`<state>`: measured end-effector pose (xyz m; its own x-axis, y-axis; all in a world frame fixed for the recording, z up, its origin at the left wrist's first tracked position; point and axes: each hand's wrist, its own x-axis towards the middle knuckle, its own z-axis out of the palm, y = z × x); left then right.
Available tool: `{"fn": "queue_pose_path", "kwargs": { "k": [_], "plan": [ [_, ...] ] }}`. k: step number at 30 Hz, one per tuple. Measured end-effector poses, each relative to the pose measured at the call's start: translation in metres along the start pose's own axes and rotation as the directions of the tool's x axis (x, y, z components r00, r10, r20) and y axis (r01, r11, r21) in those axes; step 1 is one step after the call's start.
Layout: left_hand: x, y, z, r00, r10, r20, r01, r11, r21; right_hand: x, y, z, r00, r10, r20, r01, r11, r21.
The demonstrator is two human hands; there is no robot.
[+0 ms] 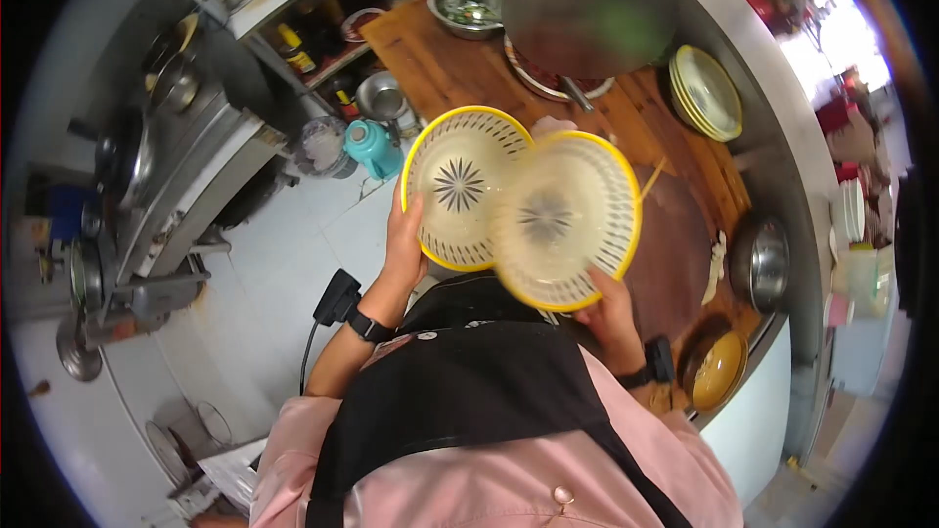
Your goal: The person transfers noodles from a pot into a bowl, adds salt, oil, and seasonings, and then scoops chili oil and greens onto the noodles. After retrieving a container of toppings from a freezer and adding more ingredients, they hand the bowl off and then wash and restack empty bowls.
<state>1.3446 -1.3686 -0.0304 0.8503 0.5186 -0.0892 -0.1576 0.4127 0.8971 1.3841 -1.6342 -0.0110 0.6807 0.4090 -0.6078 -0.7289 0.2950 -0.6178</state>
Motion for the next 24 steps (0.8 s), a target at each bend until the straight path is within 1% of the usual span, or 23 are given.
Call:
{"fn": "queue_pose_path", "kwargs": {
  "k": [1,2,3,4,5,6,7,8,9,10,11,12,13,15,16,17,18,19,20,21,22,23,24],
  "plan": [
    [0.004,0.005,-0.007,0.990,-0.136,-0.035,0.127,0.973,-0.192,-0.003,-0.003,-0.002,0.997,-0.055,0.049,0.049,0.993,0.109],
    [0.007,0.010,-0.015,0.963,-0.266,-0.049,0.228,0.895,-0.383,-0.004,-0.001,0.008,0.956,-0.171,-0.237,0.220,0.955,0.199],
    [0.006,0.015,-0.021,0.956,-0.278,-0.091,0.211,0.871,-0.444,0.008,0.012,-0.051,0.974,-0.204,-0.101,0.225,0.931,0.289],
    [0.007,0.018,-0.030,0.957,-0.253,-0.141,0.168,0.881,-0.442,0.012,0.010,-0.074,0.978,-0.181,-0.105,0.205,0.927,0.315],
    [0.006,0.022,-0.041,0.951,-0.285,-0.123,0.183,0.835,-0.519,0.023,0.017,-0.115,0.975,-0.208,-0.075,0.221,0.939,0.264],
    [0.004,0.026,-0.052,0.945,-0.309,-0.105,0.191,0.785,-0.589,0.016,0.006,-0.102,0.975,-0.188,-0.115,0.207,0.960,0.190],
    [0.001,0.028,-0.063,0.932,-0.325,-0.158,0.156,0.755,-0.637,0.034,0.012,-0.126,0.931,-0.200,-0.304,0.266,0.944,0.193],
    [0.000,0.032,-0.073,0.923,-0.318,-0.216,0.094,0.731,-0.676,0.043,0.005,-0.148,0.987,-0.144,-0.069,0.156,0.960,0.232],
    [-0.001,0.039,-0.084,0.919,-0.260,-0.296,-0.004,0.745,-0.667,0.055,0.006,-0.154,0.994,-0.111,0.007,0.091,0.848,0.523],
    [-0.001,0.043,-0.092,0.910,-0.215,-0.355,-0.083,0.745,-0.662,0.072,0.002,-0.152,0.995,-0.084,0.062,0.008,0.653,0.757],
    [-0.002,0.049,-0.103,0.893,-0.140,-0.428,-0.181,0.759,-0.626,0.080,-0.008,-0.119,0.992,-0.081,0.092,-0.015,0.665,0.747],
    [-0.006,0.059,-0.116,0.894,-0.152,-0.422,-0.180,0.741,-0.647,0.069,-0.015,-0.069,0.987,-0.082,-0.139,0.156,0.711,0.686],
    [-0.008,0.078,-0.132,0.907,-0.094,-0.411,-0.211,0.742,-0.636,0.063,-0.015,-0.029,0.923,-0.107,-0.371,0.321,0.747,0.583],
    [-0.009,0.113,-0.168,0.891,0.057,-0.450,-0.322,0.779,-0.539,0.074,0.002,0.026,0.913,-0.156,-0.377,0.248,0.946,0.209],
    [-0.010,0.128,-0.186,0.859,0.142,-0.492,-0.391,0.802,-0.451,0.085,0.018,0.039,0.975,-0.220,-0.018,0.216,0.968,-0.127],
    [-0.014,0.138,-0.201,0.847,0.152,-0.509,-0.416,0.786,-0.458,0.079,0.033,0.100,0.946,-0.324,-0.008,0.273,0.811,-0.517],
    [-0.017,0.152,-0.221,0.823,0.249,-0.511,-0.462,0.817,-0.346,0.088,0.050,0.143,0.914,-0.364,0.180,0.399,0.724,-0.563],
    [-0.019,0.165,-0.241,0.791,0.341,-0.508,-0.505,0.833,-0.227,0.088,0.065,0.201,0.895,-0.382,0.232,0.428,0.581,-0.692],
    [-0.023,0.179,-0.260,0.770,0.350,-0.534,-0.531,0.815,-0.232,0.106,0.083,0.241,0.611,-0.456,0.647,0.750,0.070,-0.658],
    [-0.029,0.192,-0.278,0.749,0.409,-0.521,-0.559,0.813,-0.165,0.108,0.096,0.306,0.245,-0.378,0.893,0.901,-0.251,-0.354],
    [-0.036,0.204,-0.296,0.728,0.468,-0.502,-0.582,0.808,-0.090,0.104,0.113,0.358,0.218,-0.203,0.955,0.878,-0.386,-0.282],
    [-0.042,0.214,-0.317,0.679,0.507,-0.532,-0.608,0.794,-0.020,0.098,0.131,0.411,0.088,-0.105,0.991,0.901,-0.417,-0.124],
    [-0.042,0.215,-0.317,0.649,0.526,-0.550,-0.626,0.780,0.008,0.103,0.139,0.442,-0.052,-0.013,0.999,0.905,-0.424,0.041]
  ]
}}
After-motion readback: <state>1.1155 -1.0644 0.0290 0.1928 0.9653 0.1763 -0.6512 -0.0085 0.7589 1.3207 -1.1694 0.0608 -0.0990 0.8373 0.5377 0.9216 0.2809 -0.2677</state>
